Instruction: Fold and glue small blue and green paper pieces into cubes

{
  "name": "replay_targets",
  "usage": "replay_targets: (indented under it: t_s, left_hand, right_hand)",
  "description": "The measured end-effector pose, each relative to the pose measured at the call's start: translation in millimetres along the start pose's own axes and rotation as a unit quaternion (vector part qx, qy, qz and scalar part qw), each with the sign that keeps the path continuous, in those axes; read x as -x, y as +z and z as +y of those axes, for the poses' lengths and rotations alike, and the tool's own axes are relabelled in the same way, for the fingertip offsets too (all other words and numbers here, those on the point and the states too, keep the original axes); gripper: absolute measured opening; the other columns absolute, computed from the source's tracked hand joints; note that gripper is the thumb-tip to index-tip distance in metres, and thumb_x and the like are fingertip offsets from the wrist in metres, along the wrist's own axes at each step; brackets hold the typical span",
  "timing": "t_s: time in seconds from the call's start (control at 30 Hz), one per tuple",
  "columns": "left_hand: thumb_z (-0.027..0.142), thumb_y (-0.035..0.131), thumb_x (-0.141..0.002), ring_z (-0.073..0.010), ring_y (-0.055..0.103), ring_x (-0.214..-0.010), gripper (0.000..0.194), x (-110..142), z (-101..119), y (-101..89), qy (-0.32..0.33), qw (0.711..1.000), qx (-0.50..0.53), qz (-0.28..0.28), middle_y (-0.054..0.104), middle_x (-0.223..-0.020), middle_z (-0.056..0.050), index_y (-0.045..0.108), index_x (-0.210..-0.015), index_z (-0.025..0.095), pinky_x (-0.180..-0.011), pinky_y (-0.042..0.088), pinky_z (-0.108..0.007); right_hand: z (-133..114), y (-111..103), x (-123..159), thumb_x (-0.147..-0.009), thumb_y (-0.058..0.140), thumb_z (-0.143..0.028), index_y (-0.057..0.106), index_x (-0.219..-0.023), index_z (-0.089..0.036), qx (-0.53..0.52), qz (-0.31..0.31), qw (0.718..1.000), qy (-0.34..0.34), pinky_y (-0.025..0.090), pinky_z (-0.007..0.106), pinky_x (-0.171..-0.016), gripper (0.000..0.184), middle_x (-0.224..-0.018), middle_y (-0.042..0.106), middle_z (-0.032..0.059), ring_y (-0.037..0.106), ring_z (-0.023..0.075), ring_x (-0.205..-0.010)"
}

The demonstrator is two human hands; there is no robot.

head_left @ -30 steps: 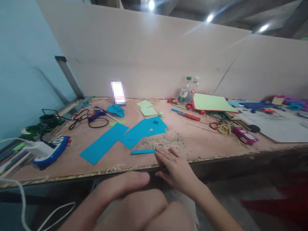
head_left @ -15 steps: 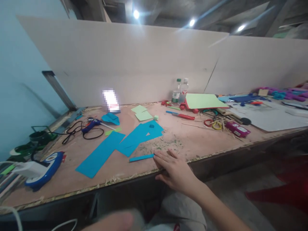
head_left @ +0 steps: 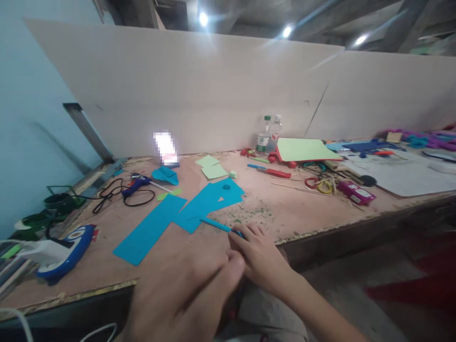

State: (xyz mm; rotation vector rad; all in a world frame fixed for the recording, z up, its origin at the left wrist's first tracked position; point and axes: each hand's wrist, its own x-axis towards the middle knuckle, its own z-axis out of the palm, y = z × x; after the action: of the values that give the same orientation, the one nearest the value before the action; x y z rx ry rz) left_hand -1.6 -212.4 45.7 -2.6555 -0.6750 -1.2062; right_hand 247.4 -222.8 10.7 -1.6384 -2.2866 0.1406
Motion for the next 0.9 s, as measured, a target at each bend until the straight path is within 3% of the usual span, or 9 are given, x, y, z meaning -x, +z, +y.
replay_targets:
  t_s: [0.03,0.1,0.17,0.23,0.33,0.5,0.73,0.9]
  left_hand:
    - [0.011,0.054,-0.100,-0.0243,0.078,-0.106,0.049,-13,5,10.0,0.002,1.000,0.021,-0.022,0.082,-0.117,-0.007,0.058,-0.148,0.024,-0.090,0.063,-0.036]
    - [0.012,0.055,-0.102,-0.0239,0.078,-0.093,0.027,-27,6,32.4,-0.064,0.997,0.007,-0.032,0.082,-0.107,-0.009,0.071,-0.123,0.017,-0.078,0.062,-0.034]
    - [0.015,0.051,-0.104,-0.0272,0.077,-0.089,0.024,-25,-2,53.1,-0.142,0.982,-0.007,-0.124,0.080,-0.101,-0.009,0.075,-0.107,0.018,-0.074,0.062,-0.039]
    - [0.015,0.050,-0.104,-0.0302,0.075,-0.094,0.026,-17,-12,68.0,-0.197,0.960,-0.011,-0.197,0.078,-0.104,-0.010,0.076,-0.105,0.018,-0.077,0.062,-0.044]
    - [0.012,0.055,-0.100,-0.0335,0.071,-0.105,0.022,-13,-19,78.5,-0.235,0.941,0.002,-0.244,0.075,-0.113,-0.011,0.074,-0.109,0.018,-0.084,0.061,-0.051]
    - [0.020,0.059,-0.103,-0.0330,0.067,-0.108,0.014,-23,-21,83.5,-0.229,0.934,0.044,-0.271,0.071,-0.107,-0.010,0.073,-0.099,0.018,-0.087,0.059,-0.051]
    - [0.006,0.050,-0.102,-0.0265,0.068,-0.101,0.028,-18,-36,79.0,-0.168,0.939,0.026,-0.299,0.073,-0.106,-0.008,0.074,-0.105,0.020,-0.090,0.057,-0.042]
    - [-0.004,0.056,-0.091,-0.0304,0.069,-0.098,0.030,-23,-37,69.9,-0.109,0.928,-0.002,-0.357,0.075,-0.104,-0.009,0.074,-0.106,0.016,-0.085,0.058,-0.044]
  right_hand:
    - [-4,2,-1,-0.108,0.058,-0.033,0.074,-0.115,-0.018,0.003,0.002,1.000,0.010,0.054,0.055,-0.097,0.023,-0.126,0.073,0.0142,0.064,0.0347,-0.112]
    - [-12,6,-2,-0.107,0.058,-0.027,0.072,-0.117,-0.017,-0.014,0.008,1.000,0.025,0.054,0.056,-0.094,0.020,-0.121,0.073,0.0147,0.064,0.0359,-0.110]
    - [-18,7,-3,-0.106,0.056,-0.020,0.070,-0.123,-0.017,-0.061,0.019,0.998,0.024,0.054,0.055,-0.092,0.023,-0.119,0.075,0.0137,0.065,0.0347,-0.107]
    - [-19,7,-3,-0.103,0.053,-0.011,0.069,-0.123,-0.019,-0.142,0.038,0.989,0.004,0.055,0.050,-0.092,0.027,-0.116,0.077,0.0100,0.067,0.0305,-0.104]
    - [-8,4,-5,-0.095,0.050,-0.001,0.069,-0.113,-0.022,-0.232,0.083,0.969,-0.036,0.055,0.042,-0.089,0.033,-0.108,0.078,0.0054,0.069,0.0243,-0.099]
    - [25,0,-11,-0.102,0.054,-0.006,0.070,-0.109,-0.020,-0.169,0.128,0.975,-0.065,0.056,0.039,-0.084,0.022,-0.104,0.078,0.0078,0.070,0.0239,-0.094]
    - [48,-3,-26,-0.107,0.051,-0.011,0.072,-0.117,-0.015,-0.105,0.061,0.987,-0.109,0.059,0.043,-0.087,0.024,-0.118,0.075,0.0140,0.068,0.0280,-0.105]
    - [49,0,-40,-0.108,0.053,-0.016,0.075,-0.116,-0.014,-0.071,0.024,0.991,-0.108,0.058,0.045,-0.085,0.023,-0.110,0.074,0.0139,0.066,0.0293,-0.101]
